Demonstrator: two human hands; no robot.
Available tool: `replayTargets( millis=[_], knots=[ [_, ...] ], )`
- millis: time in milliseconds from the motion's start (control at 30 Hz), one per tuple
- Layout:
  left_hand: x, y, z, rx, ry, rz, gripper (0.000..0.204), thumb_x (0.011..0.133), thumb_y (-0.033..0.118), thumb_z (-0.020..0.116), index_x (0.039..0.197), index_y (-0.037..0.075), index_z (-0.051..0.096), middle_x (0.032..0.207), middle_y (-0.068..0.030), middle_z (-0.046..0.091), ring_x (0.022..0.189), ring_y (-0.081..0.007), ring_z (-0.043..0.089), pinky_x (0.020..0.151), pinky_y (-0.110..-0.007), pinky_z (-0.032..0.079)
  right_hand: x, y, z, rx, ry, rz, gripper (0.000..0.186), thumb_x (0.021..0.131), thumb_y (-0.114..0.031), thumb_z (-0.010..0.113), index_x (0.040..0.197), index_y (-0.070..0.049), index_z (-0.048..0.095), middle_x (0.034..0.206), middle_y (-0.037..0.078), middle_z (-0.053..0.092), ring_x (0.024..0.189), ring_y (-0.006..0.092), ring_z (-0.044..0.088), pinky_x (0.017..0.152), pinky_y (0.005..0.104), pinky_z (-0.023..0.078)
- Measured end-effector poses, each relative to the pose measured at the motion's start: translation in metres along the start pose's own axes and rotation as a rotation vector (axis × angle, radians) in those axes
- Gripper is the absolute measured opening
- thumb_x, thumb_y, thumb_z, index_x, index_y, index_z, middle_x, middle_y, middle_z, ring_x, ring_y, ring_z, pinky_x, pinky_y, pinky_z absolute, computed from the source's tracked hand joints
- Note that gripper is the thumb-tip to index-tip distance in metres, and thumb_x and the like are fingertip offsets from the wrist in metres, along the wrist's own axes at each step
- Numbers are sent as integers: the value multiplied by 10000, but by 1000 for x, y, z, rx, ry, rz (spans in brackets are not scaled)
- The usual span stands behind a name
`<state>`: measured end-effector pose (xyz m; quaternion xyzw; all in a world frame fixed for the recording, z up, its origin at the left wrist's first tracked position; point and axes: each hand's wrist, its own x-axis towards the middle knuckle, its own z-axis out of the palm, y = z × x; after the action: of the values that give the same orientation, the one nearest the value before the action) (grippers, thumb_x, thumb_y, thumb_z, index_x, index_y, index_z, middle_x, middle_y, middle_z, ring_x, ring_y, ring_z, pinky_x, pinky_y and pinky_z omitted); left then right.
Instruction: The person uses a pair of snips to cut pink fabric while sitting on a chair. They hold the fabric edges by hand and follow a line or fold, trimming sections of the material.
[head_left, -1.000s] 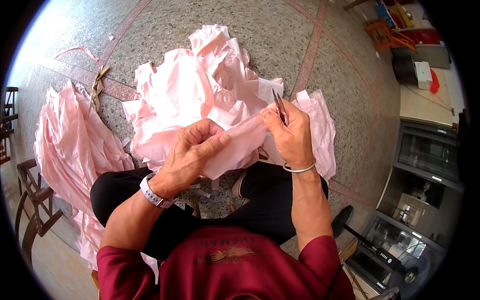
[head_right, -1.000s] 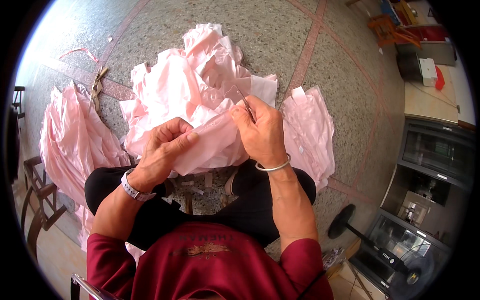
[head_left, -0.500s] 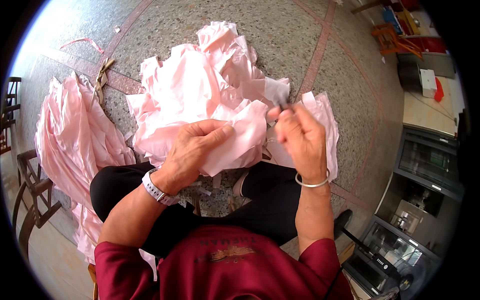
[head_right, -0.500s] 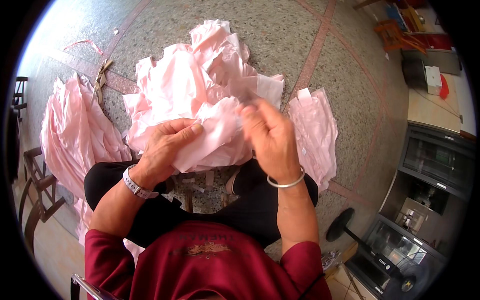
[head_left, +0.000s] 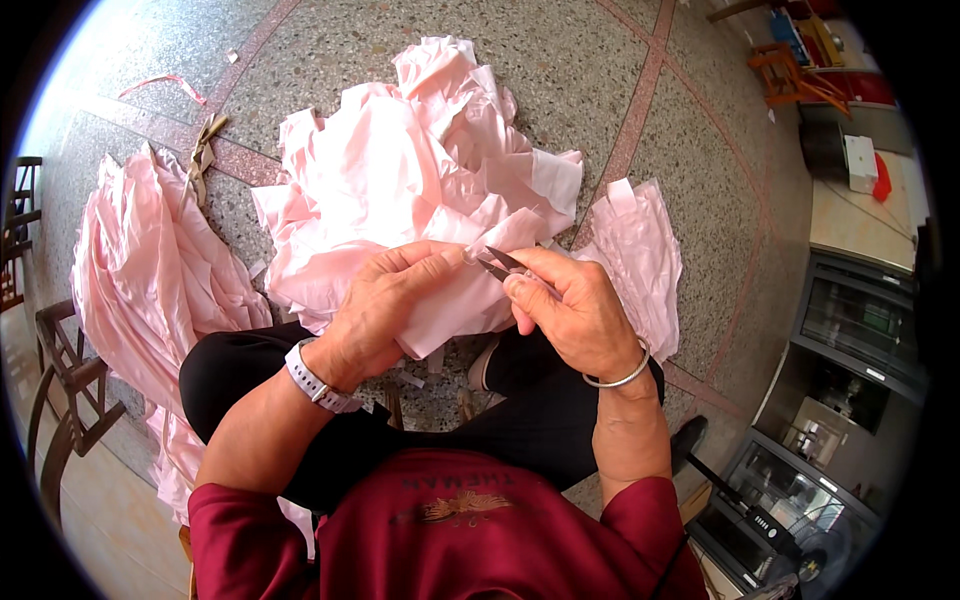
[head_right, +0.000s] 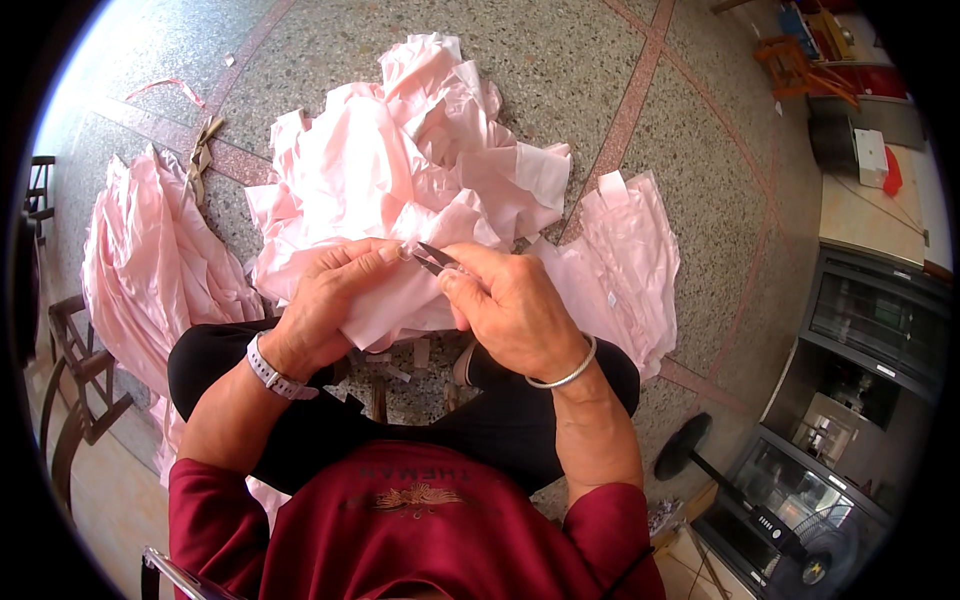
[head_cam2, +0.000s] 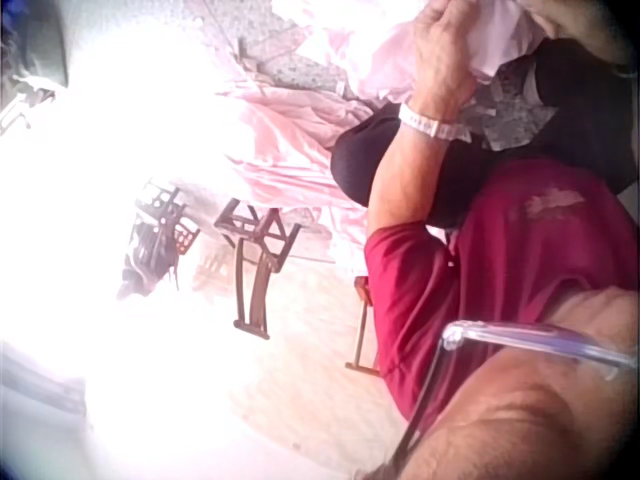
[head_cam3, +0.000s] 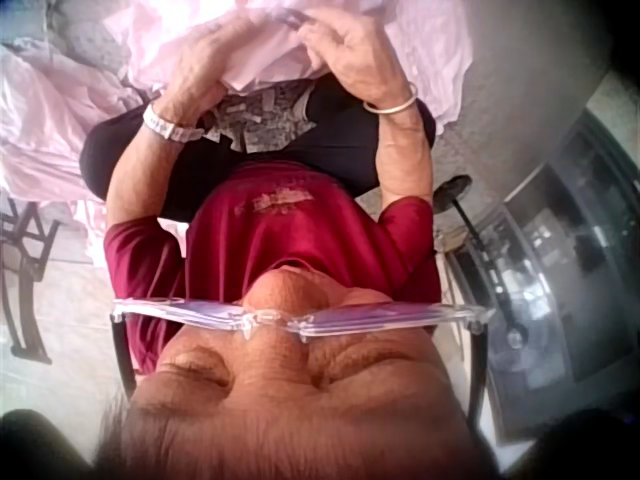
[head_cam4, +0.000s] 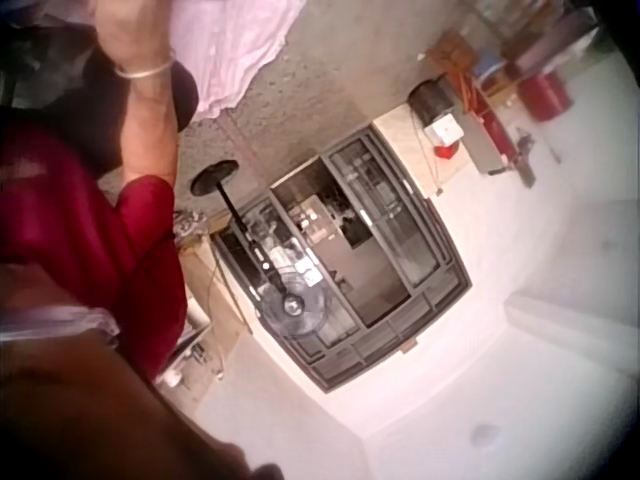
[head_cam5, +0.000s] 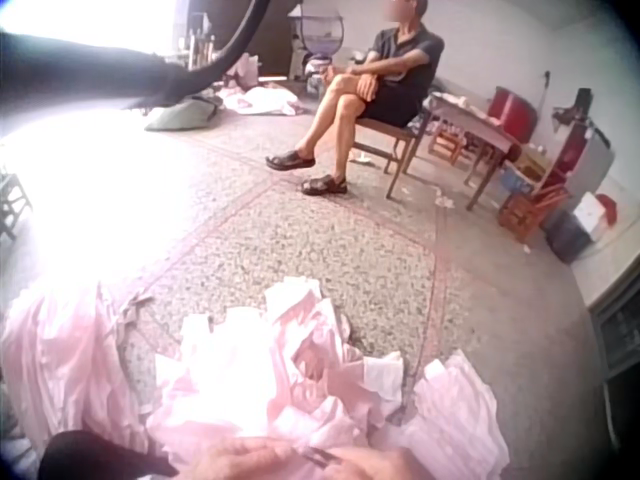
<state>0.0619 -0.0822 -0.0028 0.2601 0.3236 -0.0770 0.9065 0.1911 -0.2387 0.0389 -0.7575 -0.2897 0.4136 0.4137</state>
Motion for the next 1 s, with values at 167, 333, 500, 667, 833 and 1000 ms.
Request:
replayTargets(
  millis=[167,333,500,667,833,1000],
  knots=[
    [1,-2,4,-12,30,6,256,967,257,595,1074,26,630,873,-92,676,563,-149,626,400,-267,479,0,1,-1,25,5,7,187,947,-107,553,1037,31,642,587,31,550,528,86,486,506,283,408],
    [1,-3,2,-25,15,-2,260,968,259,591,1082,28,621,887,-98,678,568,-151,630,400,-262,487,1,1,-1,2,-11,6,183,950,-101,543,1031,37,635,585,25,536,533,83,475,510,277,403],
    [0,-1,-2,-68,-9,-13,238,963,225,603,1070,14,635,937,-98,685,703,-158,656,563,-271,529,1,2,0,36,-1,8,187,953,-101,541,1040,38,631,589,22,537,537,77,475,507,272,402],
    [0,-2,-5,-110,-56,-13,225,957,192,618,1066,-1,649,990,-97,693,832,-159,679,720,-277,567,2,2,1,54,5,0,185,953,-98,547,1044,40,630,593,18,537,539,73,475,505,264,400],
    [0,-1,-4,-92,-58,-21,225,957,204,621,1049,1,653,957,-87,696,793,-146,675,683,-264,559,2,3,1,50,8,-12,170,950,-89,558,1046,30,632,592,14,534,540,71,480,509,261,405],
    [0,0,-4,-57,-48,-13,222,958,214,623,1024,5,659,920,-75,696,740,-130,663,636,-252,545,3,2,3,33,5,-33,145,951,-100,568,1010,17,630,593,12,535,545,67,488,514,256,412]
  ],
)
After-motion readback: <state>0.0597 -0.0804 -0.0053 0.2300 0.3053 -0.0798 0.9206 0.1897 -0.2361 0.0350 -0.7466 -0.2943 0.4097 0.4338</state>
